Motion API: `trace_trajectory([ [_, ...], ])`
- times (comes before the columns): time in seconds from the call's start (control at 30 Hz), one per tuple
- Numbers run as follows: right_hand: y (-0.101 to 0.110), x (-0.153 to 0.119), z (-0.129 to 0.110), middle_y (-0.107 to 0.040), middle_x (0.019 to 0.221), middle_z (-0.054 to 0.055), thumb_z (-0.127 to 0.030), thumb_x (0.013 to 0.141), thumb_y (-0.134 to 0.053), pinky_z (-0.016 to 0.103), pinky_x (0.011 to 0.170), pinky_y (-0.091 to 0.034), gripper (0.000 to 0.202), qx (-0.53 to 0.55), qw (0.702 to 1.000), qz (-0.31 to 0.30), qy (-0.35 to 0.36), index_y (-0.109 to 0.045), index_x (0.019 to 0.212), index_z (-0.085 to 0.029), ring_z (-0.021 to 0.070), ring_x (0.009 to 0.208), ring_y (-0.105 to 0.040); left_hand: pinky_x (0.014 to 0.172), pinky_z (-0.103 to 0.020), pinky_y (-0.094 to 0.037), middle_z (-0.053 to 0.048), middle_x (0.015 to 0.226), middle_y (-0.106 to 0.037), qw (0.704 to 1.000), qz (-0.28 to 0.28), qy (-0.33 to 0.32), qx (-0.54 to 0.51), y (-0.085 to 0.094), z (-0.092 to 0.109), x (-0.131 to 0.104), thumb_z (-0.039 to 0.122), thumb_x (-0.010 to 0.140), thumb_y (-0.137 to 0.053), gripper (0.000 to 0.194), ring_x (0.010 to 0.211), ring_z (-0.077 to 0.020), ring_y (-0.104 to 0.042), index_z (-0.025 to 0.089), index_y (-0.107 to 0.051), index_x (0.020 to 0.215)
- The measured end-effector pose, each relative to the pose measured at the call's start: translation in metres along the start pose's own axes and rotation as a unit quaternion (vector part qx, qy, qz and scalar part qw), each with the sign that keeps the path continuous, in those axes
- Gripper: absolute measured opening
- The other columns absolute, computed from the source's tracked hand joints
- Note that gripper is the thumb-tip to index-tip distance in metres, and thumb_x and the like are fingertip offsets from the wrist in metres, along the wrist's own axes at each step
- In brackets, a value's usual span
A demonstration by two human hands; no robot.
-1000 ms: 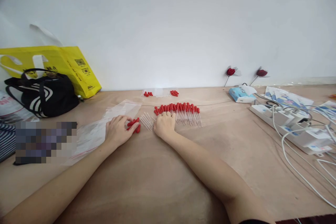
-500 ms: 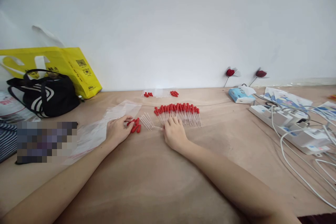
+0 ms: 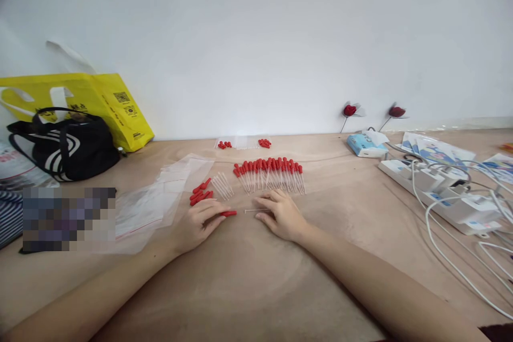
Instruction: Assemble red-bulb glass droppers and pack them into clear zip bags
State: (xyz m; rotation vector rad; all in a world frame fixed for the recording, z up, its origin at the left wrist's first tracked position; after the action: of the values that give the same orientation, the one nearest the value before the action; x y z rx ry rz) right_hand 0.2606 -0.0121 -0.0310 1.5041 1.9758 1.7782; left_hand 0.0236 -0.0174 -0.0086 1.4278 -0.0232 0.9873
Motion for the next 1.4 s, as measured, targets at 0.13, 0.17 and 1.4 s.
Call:
trace_trajectory([
  [0.13,-0.004,0.001,-0.002,-0.059,0.102,0.007,-0.029,0.081,-0.051,0.037,0.08,-0.041,0.023,-0.022,1.0,-0.004,0.008,-0.063,0.099,-0.022,0.0195,0.093,-0.05,0.082,-0.031,-0.048,-0.008,0.105,-0.062,0.999,-0.015,0.029,0.021,-0.006,-0.004,-0.001,0.02,0.083,-0.044,0.026,0.096,-0.0171,-0.057,0.016,-0.058,0.104],
  [0.17,-0.006,0.001,-0.002,-0.06,0.102,0.007,-0.028,0.081,-0.051,0.036,0.079,-0.042,0.021,-0.02,1.0,0.001,0.007,-0.064,0.096,-0.022,0.0192,0.093,-0.051,0.084,-0.033,-0.047,-0.01,0.109,-0.06,0.999,-0.026,0.035,0.032,-0.007,-0.005,0.001,0.021,0.083,-0.044,0.026,0.1,-0.0188,-0.056,0.016,-0.059,0.104],
  [1.4,-0.01,0.011,-0.03,-0.061,0.064,-0.001,-0.015,0.079,-0.045,0.049,0.098,-0.007,0.014,-0.088,0.989,0.066,0.098,-0.056,0.071,-0.019,0.0163,0.09,-0.052,0.102,-0.047,-0.025,0.001,0.081,-0.068,0.999,-0.012,0.044,0.005,-0.021,0.005,0.006,0.021,0.085,-0.042,0.014,0.065,-0.0126,-0.062,0.019,-0.056,0.085],
])
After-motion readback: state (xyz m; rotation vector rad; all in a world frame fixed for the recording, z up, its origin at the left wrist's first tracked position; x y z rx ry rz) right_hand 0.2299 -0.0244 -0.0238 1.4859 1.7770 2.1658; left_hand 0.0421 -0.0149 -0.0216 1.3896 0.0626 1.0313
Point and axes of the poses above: each hand's wrist, its own x-axis towards the middle knuckle, its own y-axis out of the back of the hand, z = x × y, the point moved 1 cm from there along x, towards the middle knuckle
